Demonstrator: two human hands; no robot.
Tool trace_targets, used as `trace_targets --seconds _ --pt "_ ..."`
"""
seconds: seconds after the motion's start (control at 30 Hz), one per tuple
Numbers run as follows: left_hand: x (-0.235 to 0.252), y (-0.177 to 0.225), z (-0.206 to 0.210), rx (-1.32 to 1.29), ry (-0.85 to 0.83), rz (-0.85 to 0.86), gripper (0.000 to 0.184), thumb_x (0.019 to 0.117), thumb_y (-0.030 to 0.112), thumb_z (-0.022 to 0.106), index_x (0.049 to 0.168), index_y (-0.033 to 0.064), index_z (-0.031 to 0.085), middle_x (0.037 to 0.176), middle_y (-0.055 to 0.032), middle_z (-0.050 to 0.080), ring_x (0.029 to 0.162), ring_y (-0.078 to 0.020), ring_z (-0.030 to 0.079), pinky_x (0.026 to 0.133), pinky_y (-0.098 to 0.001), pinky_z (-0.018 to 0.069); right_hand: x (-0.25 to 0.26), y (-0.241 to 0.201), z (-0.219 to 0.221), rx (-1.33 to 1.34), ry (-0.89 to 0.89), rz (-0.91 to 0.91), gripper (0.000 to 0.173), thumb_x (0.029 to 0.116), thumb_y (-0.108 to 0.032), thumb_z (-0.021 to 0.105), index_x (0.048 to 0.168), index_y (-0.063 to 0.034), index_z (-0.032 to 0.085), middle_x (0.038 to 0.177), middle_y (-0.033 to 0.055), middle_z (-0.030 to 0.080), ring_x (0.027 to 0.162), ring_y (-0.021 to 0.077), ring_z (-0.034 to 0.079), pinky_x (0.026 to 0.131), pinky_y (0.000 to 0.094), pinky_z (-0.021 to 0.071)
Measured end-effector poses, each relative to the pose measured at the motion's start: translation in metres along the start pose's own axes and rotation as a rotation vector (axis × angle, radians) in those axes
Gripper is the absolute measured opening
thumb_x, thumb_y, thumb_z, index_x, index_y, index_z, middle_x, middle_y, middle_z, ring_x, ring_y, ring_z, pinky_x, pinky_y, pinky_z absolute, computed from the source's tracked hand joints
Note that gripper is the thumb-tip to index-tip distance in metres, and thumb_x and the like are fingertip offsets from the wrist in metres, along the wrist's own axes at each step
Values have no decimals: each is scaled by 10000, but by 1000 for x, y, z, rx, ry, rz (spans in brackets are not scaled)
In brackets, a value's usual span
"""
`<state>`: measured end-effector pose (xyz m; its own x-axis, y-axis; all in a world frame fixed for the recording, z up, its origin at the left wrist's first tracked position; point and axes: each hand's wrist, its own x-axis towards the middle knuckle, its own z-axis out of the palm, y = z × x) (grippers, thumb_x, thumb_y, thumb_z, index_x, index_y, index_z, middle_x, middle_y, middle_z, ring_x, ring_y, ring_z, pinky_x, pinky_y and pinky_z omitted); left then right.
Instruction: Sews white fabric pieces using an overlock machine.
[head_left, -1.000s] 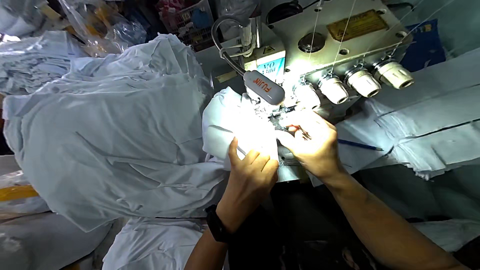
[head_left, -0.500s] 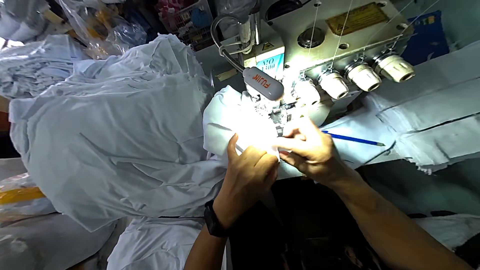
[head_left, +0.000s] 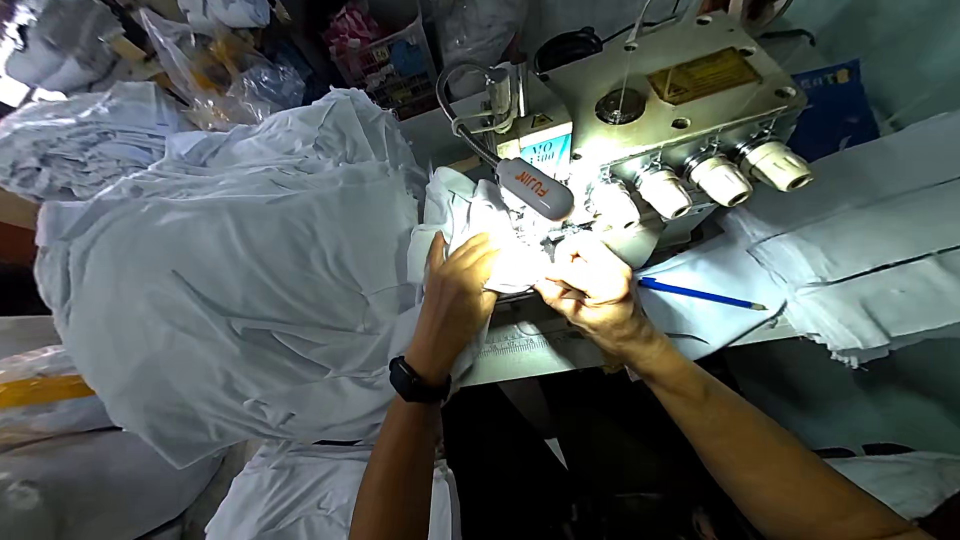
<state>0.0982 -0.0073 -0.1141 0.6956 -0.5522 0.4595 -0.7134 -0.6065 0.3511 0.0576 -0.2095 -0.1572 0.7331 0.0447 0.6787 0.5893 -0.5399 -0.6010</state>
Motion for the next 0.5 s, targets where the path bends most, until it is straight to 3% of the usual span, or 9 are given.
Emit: trace_targets --seconds 0.13,0.2,0.27,0.33,0.4,0.47,0.5 --pt "5 -5 -7 -46 -4 7 260 830 -38 619 1041 -3 767 1247 -115 726 1278 -275 628 1164 -611 333 -17 -14 -1 13 71 75 139 951 -125 679 959 -16 766 899 89 622 776 94 580 671 196 488" --pt "12 -10 -7 -72 27 12 193 850 -46 635 992 -11 760 1201 -131 737 1250 -294 643 1143 -597 374 -46 -13 4 64 115 135 161 965 -120 651 919 -1 749 869 84 648 763 66 595 688 168 502" --pt "31 -25 0 -108 98 -12 158 842 -30 666 953 -8 778 1110 -141 768 1159 -317 696 1075 -573 441 -76 1 14 42 73 169 231 982 -150 624 845 1 735 800 101 659 740 109 620 694 207 514" --pt "51 -40 5 -122 115 -73 167 860 -11 679 988 -10 786 1110 -154 768 1145 -324 702 1052 -529 480 -95 16 21 -42 -41 153 305 1007 -189 583 762 -24 657 726 102 620 676 172 611 635 277 503" --pt "65 -46 4 -133 99 -169 202 879 -31 639 1031 -31 772 1157 -180 750 1198 -329 672 1074 -494 465 -94 17 22 -47 -56 119 368 1028 -197 557 709 -24 614 649 98 591 594 174 585 567 284 478" --pt "69 -47 5 -148 125 -275 214 899 -44 605 1047 -45 759 1199 -195 732 1248 -321 643 1104 -454 444 -81 12 18 80 -14 157 423 1020 -242 590 665 -12 588 592 66 549 547 93 515 531 217 417" --pt "68 -45 6 -161 147 -329 217 911 -43 596 1058 -45 755 1220 -192 724 1272 -313 627 1121 -438 432 -72 8 12 156 -15 202 438 1013 -325 605 702 -17 616 609 24 551 563 22 489 541 162 400"
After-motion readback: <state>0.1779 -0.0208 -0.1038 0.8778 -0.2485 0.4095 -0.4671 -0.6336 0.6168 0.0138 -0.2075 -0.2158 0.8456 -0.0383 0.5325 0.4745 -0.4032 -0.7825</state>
